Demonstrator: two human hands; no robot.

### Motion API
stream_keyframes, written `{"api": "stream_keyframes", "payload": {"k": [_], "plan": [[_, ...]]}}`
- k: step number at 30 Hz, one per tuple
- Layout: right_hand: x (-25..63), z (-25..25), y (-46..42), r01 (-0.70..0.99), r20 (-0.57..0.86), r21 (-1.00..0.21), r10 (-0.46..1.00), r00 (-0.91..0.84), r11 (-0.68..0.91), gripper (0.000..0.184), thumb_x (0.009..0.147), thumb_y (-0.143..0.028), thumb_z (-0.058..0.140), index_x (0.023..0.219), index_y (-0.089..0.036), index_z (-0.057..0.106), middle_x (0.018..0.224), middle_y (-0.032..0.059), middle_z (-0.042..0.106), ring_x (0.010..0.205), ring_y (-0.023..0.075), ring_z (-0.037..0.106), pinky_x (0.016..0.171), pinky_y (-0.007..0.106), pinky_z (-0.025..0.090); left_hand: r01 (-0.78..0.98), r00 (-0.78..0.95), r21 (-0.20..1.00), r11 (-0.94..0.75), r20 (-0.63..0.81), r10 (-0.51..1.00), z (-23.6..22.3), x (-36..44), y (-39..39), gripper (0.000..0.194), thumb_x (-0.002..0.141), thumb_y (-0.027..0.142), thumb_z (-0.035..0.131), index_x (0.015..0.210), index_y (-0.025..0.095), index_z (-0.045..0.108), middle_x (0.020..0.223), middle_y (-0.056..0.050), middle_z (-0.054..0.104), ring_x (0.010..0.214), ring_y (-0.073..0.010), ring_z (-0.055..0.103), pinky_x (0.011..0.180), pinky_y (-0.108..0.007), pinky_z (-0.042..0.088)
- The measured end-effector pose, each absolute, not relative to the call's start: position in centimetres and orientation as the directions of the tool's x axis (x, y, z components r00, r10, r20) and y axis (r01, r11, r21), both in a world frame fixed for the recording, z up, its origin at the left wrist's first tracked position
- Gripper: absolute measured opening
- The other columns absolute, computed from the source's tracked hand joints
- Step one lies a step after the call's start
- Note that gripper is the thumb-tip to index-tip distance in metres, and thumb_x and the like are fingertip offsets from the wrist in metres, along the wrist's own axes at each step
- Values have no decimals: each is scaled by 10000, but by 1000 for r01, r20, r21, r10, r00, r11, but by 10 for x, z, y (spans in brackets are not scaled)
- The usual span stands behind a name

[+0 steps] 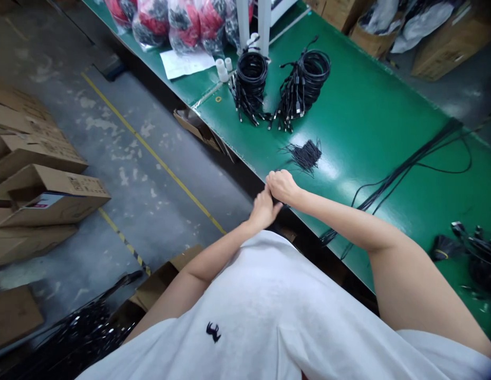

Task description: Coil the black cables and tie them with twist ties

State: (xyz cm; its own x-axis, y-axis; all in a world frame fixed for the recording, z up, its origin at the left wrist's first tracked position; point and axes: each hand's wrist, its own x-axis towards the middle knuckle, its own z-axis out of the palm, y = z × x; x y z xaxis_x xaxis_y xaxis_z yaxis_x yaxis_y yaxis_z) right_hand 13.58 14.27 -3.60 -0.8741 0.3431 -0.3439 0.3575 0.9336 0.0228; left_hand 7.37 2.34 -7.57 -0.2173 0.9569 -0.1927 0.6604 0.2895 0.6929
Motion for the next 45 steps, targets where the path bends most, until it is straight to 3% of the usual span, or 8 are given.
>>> {"api": "stream_keyframes", "payload": {"k": [3, 6, 12, 21, 30, 36, 40, 45], "plan": [[145, -37, 146, 370, -345, 43, 361, -866, 928, 311, 909, -50, 336, 1021, -54, 626, 978, 190, 613, 862, 243, 549, 693, 354, 261, 494, 51, 869, 40, -75, 996, -69, 69, 7, 354, 871, 288, 619, 1209, 191, 656, 1305, -149, 640, 1220, -275, 596, 1047, -405, 466], [157, -35, 138, 307, -321, 26, 298, -899, 951, 328, 931, -79, 311, 1039, -67, 621, 972, 183, 607, 849, 248, 539, 695, 362, 264, 549, -196, 830, 101, 10, 981, -64, 40, 7, 364, 865, 285, 628, 1213, 181, 651, 1346, -149, 622, 1325, -293, 514, 1136, -444, 380], [155, -31, 135, 351, -305, -41, 323, -896, 936, 266, 907, -121, 388, 1025, -79, 622, 965, 183, 617, 856, 256, 554, 692, 358, 268, 347, -196, 840, 416, -369, 908, -90, 50, 42, 107, 858, 283, 630, 831, 188, 671, 889, -125, 721, 1009, -327, 670, 929, -427, 483], [163, -52, 132, 781, -210, -490, 817, -537, 388, 275, 928, -252, 378, 765, -176, 587, 839, 56, 652, 748, 164, 531, 634, 285, 255, -682, -210, 700, 210, -463, 861, -91, 79, 67, 86, 859, 130, 575, 842, 175, 646, 846, -16, 681, 944, -154, 640, 954, -274, 448], [216, -71, 134, 458, -468, -858, 720, -513, -232, 308, 799, -434, 514, 751, -166, 659, 604, -19, 498, 567, 113, 406, 599, 259, 355, -617, -398, 756, 219, -540, 741, -89, 87, 86, 173, 951, 221, 588, 798, 152, 547, 617, 68, 486, 578, -50, 477, 662, -190, 427], [233, -79, 154, 197, -347, -937, 850, -397, -290, 753, 566, -487, 826, 1211, -220, 544, 1180, 88, 617, 1070, 205, 586, 954, 363, 467, -784, -41, 544, 298, -525, 850, -43, 63, 84, 318, 972, 394, 564, 765, 153, 548, 516, 112, 201, 377, -21, 191, 396, -154, 251], [209, -70, 146, -60, -432, -838, 726, -535, -543, 551, 687, -608, 746, 1009, -220, 523, 671, -60, 512, 578, 105, 513, 688, 311, 532, -738, -91, 598, 313, -547, 832, -38, 50, 83, 270, 972, 400, 557, 829, 171, 561, 513, 110, 233, 368, -25, 221, 396, -151, 274], [191, -62, 142, -19, -306, -942, 884, -355, -334, 396, 822, -463, 640, 1126, -233, 536, 685, -64, 483, 476, 88, 443, 499, 257, 468, -477, -404, 844, 244, -457, 792, -58, 50, 90, 253, 868, 282, 711, 1076, 213, 584, 602, 97, 440, 478, -37, 418, 488, -166, 372]]}}
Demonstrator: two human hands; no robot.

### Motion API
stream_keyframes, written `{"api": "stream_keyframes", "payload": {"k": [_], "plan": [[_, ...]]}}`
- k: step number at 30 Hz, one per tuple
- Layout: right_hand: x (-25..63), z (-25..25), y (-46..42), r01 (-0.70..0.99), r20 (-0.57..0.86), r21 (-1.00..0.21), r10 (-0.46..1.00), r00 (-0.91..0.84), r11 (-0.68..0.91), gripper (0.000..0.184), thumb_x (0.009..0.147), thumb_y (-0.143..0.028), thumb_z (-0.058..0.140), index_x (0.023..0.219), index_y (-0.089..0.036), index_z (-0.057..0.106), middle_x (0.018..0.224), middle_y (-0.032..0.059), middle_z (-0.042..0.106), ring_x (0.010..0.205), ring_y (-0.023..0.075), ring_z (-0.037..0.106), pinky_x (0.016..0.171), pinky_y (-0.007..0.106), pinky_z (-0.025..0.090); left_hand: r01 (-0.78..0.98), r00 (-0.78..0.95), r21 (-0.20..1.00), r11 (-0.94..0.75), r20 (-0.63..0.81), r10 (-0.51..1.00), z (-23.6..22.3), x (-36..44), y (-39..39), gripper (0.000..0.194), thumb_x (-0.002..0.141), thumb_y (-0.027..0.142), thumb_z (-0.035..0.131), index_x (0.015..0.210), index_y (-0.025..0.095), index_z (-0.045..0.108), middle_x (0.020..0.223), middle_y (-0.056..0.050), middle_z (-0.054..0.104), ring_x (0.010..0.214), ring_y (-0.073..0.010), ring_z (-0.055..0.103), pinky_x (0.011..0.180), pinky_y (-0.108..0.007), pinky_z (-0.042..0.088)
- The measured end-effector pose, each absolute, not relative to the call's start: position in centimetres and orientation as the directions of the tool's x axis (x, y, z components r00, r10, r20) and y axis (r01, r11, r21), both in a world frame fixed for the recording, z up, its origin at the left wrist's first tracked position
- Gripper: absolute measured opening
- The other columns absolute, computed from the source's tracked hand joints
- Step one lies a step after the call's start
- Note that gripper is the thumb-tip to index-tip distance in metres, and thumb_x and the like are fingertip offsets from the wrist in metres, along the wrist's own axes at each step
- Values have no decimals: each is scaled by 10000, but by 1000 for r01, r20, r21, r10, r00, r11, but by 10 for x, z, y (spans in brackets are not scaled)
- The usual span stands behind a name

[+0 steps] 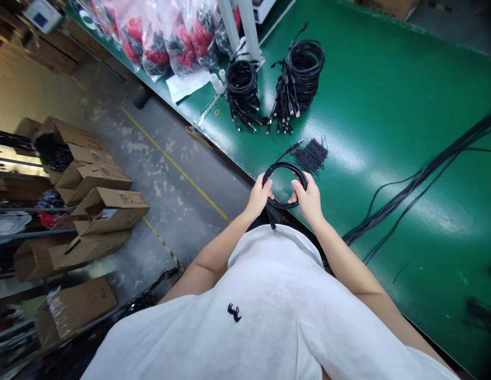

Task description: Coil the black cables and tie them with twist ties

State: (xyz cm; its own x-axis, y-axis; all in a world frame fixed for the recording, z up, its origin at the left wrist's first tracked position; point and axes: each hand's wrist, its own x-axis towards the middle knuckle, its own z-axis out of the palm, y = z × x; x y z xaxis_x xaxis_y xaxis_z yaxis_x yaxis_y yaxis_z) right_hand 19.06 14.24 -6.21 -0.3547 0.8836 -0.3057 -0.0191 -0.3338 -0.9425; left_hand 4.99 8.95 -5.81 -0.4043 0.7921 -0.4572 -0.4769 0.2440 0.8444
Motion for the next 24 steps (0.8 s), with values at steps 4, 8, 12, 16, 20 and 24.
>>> {"api": "stream_keyframes", "payload": {"k": [4, 8, 12, 16, 20, 24], "plan": [[183, -62, 162, 129, -232, -970, 942, -244, -205, 491, 848, -432, 586, 1301, -252, 528, 856, 9, 591, 559, 120, 513, 532, 284, 478, -523, -375, 828, 205, -439, 817, -62, 51, 104, 226, 895, 361, 665, 1031, 184, 629, 577, 92, 362, 460, -42, 326, 452, -183, 311], [165, -58, 185, 25, -212, -977, 976, -54, -211, 424, 863, -450, 555, 1237, -251, 591, 692, -28, 502, 485, 105, 383, 465, 267, 373, -572, -306, 806, 154, -384, 871, -64, 43, 121, 263, 855, 376, 708, 992, 171, 615, 606, 74, 436, 558, -60, 450, 682, -219, 485], [129, -58, 187, -226, -282, -932, 959, -36, -283, 405, 817, -417, 647, 1173, -239, 571, 635, -72, 416, 492, 87, 353, 464, 235, 360, -538, -429, 836, 105, -379, 820, -73, 26, 140, 310, 878, 474, 653, 872, 195, 515, 576, 101, 349, 463, -45, 336, 531, -198, 419], [86, -68, 180, -330, -385, -858, 918, -97, -394, 316, 855, -484, 624, 1022, -246, 500, 676, -78, 433, 568, 84, 443, 618, 249, 487, -496, -540, 867, 51, -354, 764, -80, -3, 159, 325, 884, 499, 628, 875, 210, 480, 603, 98, 329, 450, -42, 301, 432, -167, 294], [59, -78, 199, -196, -399, -879, 895, -199, -435, 360, 827, -504, 642, 1047, -254, 506, 836, -32, 557, 749, 118, 578, 798, 309, 520, -510, -515, 856, 85, -383, 767, -71, -54, 197, 263, 914, 415, 597, 840, 200, 464, 576, 109, 279, 425, -38, 250, 409, -161, 238], [68, -95, 220, 56, -447, -892, 854, -266, -449, 516, 757, -531, 672, 1162, -227, 577, 1123, 64, 638, 999, 189, 625, 925, 368, 487, -345, -537, 936, 62, -251, 806, -54, -132, 287, 190, 955, 334, 544, 846, 203, 459, 590, 100, 300, 426, -41, 276, 419, -165, 241]]}}
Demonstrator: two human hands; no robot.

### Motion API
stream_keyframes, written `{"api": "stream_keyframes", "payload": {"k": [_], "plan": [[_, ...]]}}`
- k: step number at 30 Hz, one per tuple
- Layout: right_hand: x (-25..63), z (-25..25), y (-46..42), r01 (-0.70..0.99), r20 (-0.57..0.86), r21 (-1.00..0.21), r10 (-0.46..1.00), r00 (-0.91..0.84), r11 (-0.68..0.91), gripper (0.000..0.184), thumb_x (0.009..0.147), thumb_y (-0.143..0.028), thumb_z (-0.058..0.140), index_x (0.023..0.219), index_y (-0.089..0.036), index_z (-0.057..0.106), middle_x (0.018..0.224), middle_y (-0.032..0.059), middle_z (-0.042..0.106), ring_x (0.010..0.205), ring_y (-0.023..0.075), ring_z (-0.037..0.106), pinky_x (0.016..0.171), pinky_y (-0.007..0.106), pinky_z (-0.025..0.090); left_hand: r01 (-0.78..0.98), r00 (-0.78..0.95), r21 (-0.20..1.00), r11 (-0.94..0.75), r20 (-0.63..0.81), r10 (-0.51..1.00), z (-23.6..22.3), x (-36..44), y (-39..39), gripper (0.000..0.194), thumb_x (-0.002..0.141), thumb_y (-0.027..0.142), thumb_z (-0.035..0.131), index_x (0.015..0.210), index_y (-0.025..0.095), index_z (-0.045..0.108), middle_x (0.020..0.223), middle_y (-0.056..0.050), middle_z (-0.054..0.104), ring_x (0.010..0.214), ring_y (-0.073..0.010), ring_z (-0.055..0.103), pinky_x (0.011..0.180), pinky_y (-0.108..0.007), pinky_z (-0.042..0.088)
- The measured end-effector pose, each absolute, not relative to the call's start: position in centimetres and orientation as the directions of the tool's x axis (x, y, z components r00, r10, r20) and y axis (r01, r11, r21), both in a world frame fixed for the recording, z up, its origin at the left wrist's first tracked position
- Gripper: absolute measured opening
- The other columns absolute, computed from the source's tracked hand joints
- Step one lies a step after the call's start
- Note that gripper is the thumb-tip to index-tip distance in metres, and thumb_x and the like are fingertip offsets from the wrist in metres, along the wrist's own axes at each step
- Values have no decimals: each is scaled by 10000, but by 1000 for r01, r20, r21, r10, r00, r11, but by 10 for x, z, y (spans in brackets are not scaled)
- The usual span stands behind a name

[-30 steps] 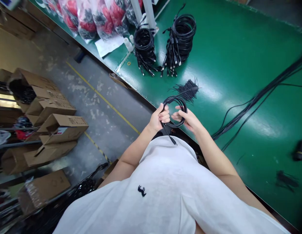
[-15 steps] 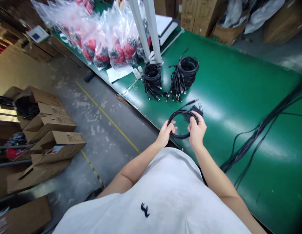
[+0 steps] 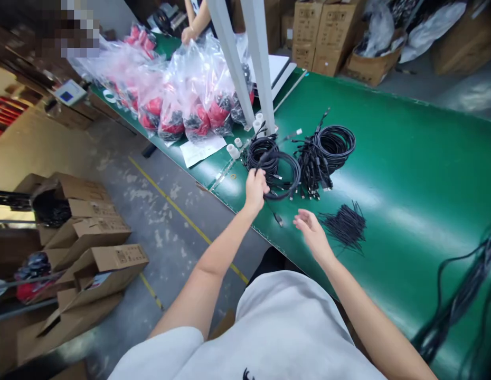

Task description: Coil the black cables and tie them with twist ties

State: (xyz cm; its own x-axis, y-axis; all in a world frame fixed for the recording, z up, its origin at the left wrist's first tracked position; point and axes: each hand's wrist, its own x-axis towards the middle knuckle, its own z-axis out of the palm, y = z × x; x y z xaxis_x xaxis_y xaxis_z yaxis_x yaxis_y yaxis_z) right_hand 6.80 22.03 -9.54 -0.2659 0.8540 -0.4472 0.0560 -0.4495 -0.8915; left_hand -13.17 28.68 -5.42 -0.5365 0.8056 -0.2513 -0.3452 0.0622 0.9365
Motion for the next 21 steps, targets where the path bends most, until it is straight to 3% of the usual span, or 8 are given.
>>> {"api": "stream_keyframes", "payload": {"k": [3, 5, 7, 9, 13, 17, 19, 21], "plan": [[91, -117, 206, 133, -612, -790, 751, -251, -599, 518, 701, -579, 674, 1040, -188, 649, 994, 77, 685, 879, 191, 645, 860, 364, 505, -48, -574, 985, 165, -162, 802, -56, -187, 360, 112, 989, 287, 473, 936, 193, 504, 682, 45, 471, 523, -69, 466, 505, -186, 381], [108, -134, 181, 152, -695, -719, 696, -179, -678, 538, 634, -597, 699, 973, -179, 673, 931, 77, 698, 826, 190, 648, 816, 353, 516, 270, -587, 922, 277, -71, 807, -67, -211, 390, 125, 960, 180, 499, 1074, 163, 545, 932, -64, 634, 838, -139, 642, 738, -247, 506], [124, -152, 151, 153, -751, -660, 652, -101, -736, 545, 593, -594, 710, 944, -178, 687, 908, 78, 708, 807, 192, 656, 796, 348, 526, 561, -542, 758, 333, 32, 840, -84, -223, 402, 361, 900, 63, 524, 1257, 119, 526, 1290, -177, 602, 1254, -233, 561, 1042, -348, 442], [137, -168, 123, 150, -789, -610, 613, -34, -778, 538, 591, -587, 697, 939, -177, 693, 909, 86, 717, 810, 202, 668, 787, 352, 538, 717, -488, 607, 344, 83, 869, -100, -226, 402, 548, 875, -15, 467, 1413, 83, 433, 1507, -215, 447, 1465, -269, 356, 1191, -409, 288], [144, -186, 84, 273, -773, -605, 634, 26, -748, 467, 736, -551, 550, 963, -164, 682, 923, 112, 726, 798, 214, 689, 751, 368, 558, 750, -484, 542, 380, 57, 873, -111, -229, 400, 647, 875, -80, 300, 1514, 22, 276, 1607, -202, 316, 1526, -209, 241, 1249, -389, 205], [139, -192, 55, 362, -794, -546, 604, 63, -755, 222, 835, -342, 549, 896, -184, 692, 888, 64, 728, 812, 183, 681, 828, 347, 545, 755, -397, 550, 357, -51, 917, -89, -246, 399, 608, 897, 12, 408, 1481, -43, 248, 1624, -200, 276, 1533, -214, 207, 1288, -392, 101], [149, -200, 36, 336, -829, -470, 538, 149, -817, 105, 840, -254, 620, 841, -180, 694, 927, 52, 726, 891, 167, 668, 914, 332, 520, 758, -349, 564, 328, -75, 934, -80, -262, 391, 636, 927, 146, 431, 1506, 38, 192, 1666, -155, 168, 1561, -248, 76, 1287, -476, 3], [171, -209, 12, 299, -860, -361, 439, 260, -883, 108, 880, -257, 653, 889, -156, 690, 994, 57, 709, 953, 159, 651, 941, 349, 516, 771, -287, 619, 151, 125, 950, -79, -282, 376, 610, 913, 284, 442, 1496, 261, 264, 1643, 26, 267, 1568, -229, 3, 1287, -512, -42]]}}
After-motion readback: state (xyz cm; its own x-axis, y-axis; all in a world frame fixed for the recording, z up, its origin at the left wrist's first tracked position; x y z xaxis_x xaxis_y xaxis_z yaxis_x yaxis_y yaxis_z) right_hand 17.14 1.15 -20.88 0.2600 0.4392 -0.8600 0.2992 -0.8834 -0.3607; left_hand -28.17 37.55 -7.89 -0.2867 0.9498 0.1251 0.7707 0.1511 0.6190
